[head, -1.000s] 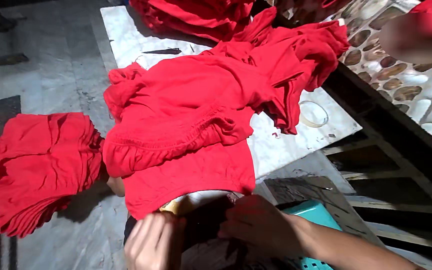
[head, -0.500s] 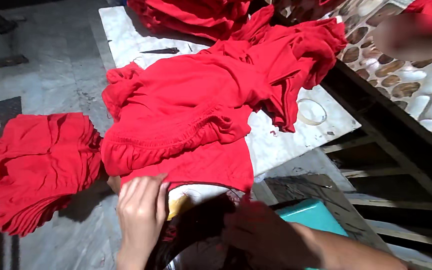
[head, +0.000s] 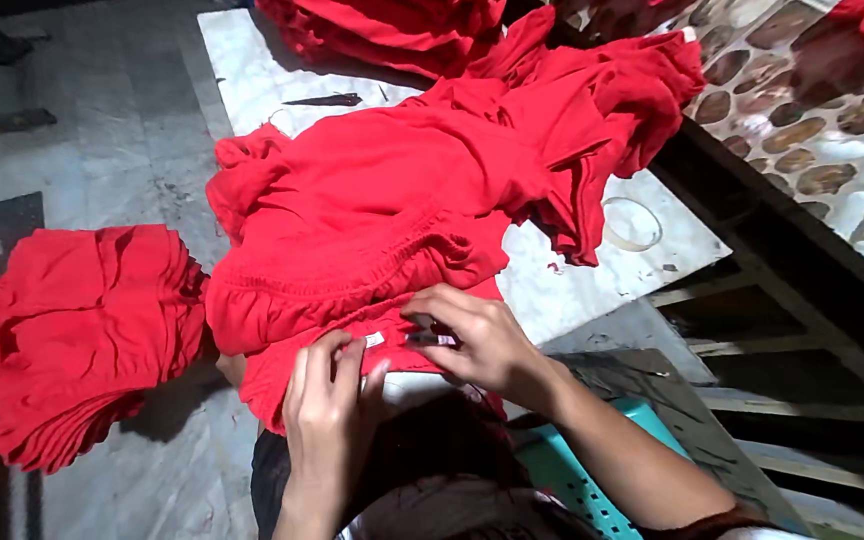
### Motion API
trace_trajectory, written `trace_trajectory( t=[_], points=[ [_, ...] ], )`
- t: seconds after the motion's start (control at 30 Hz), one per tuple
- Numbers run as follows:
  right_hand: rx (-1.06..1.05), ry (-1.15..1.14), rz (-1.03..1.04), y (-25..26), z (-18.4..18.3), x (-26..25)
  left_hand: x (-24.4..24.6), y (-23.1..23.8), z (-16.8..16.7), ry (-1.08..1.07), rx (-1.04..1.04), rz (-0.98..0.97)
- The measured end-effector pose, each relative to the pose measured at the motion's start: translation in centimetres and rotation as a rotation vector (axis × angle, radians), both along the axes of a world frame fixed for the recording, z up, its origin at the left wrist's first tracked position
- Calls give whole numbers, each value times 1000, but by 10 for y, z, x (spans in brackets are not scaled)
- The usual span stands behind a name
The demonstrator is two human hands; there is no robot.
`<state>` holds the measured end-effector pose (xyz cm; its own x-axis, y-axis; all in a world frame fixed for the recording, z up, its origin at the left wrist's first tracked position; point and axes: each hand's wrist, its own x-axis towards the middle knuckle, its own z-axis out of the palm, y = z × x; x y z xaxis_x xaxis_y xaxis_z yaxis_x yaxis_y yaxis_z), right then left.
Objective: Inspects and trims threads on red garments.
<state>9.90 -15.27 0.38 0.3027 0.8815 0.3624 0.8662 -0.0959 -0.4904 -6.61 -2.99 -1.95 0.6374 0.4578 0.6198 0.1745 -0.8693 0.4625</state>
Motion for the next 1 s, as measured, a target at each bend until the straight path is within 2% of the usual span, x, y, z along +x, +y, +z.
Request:
trace_trajectory(
  t=[0.13, 0.27, 0.33, 0.43, 0.57, 0.7, 1.0],
  points=[
    [-114, 5, 47, -6, 6, -16, 5, 5, -11, -43, -97, -29],
    [-36, 45, 43, -10, 6, -15, -8, 11, -13, -246, -458, -272],
    [-7, 41, 72, -12, 5, -15, -12, 10, -14, -268, -528, -320],
    [15, -100, 107, -9, 4, -19, -10, 8, -17, -310, -483, -283],
    [22, -238, 99, -1, 3, -27, -2, 3, -23, -399, -323, -216],
    [59, -314, 67, 9, -1, -34, -1, 3, -26, -376, -207, -190],
    [66, -328, 49, 10, -4, -34, -12, 5, -23, -396, -267, -191]
  ],
)
